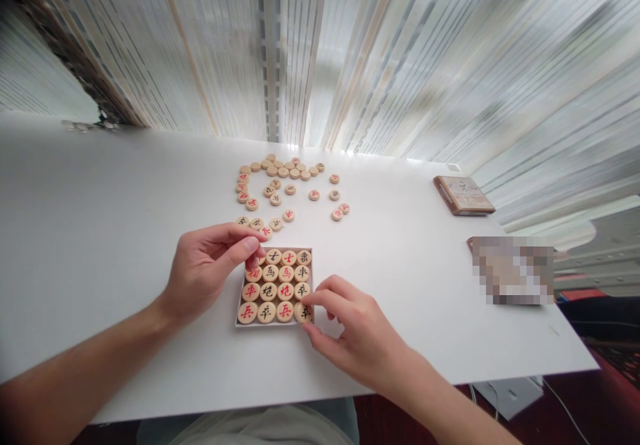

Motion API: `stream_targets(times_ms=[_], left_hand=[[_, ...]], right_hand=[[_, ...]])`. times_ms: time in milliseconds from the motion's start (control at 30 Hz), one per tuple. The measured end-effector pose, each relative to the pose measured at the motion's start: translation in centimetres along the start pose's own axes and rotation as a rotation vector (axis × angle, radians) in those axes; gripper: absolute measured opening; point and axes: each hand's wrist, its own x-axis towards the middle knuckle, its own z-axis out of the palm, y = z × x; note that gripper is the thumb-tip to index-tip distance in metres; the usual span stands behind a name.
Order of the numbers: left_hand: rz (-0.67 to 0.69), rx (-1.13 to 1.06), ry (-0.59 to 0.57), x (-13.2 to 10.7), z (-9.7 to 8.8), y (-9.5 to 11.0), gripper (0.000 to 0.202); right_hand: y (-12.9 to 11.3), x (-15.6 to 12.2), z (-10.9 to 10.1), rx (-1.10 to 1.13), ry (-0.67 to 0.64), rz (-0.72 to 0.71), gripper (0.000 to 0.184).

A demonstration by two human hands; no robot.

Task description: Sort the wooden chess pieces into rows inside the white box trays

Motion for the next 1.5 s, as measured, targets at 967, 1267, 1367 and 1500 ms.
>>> stream_targets(times_ms=[967,1267,1367,1500], left_hand=[[0.025,-0.005,-0.010,0.04,0.03,-0.07,0.009],[0.035,0.004,-0.016,0.00,0.23,0.21,0.009],[0.031,0.002,-0.014,0.00,0.20,0.18,0.009],[0.027,0.004,-0.011,-0.07,0.11,0.26,0.009]], right_hand=[[0.61,-0.30,0.84,-0.198,0.098,-0.195,0.013],[0.39,-0.23,0.87,-0.243,0.108,-0.200,0.013],[0.37,-0.23,0.98,-0.251,0.104,-0.204,0.012],[0.03,-0.16,0.63,-0.227,0.109,-0.207,0.012]])
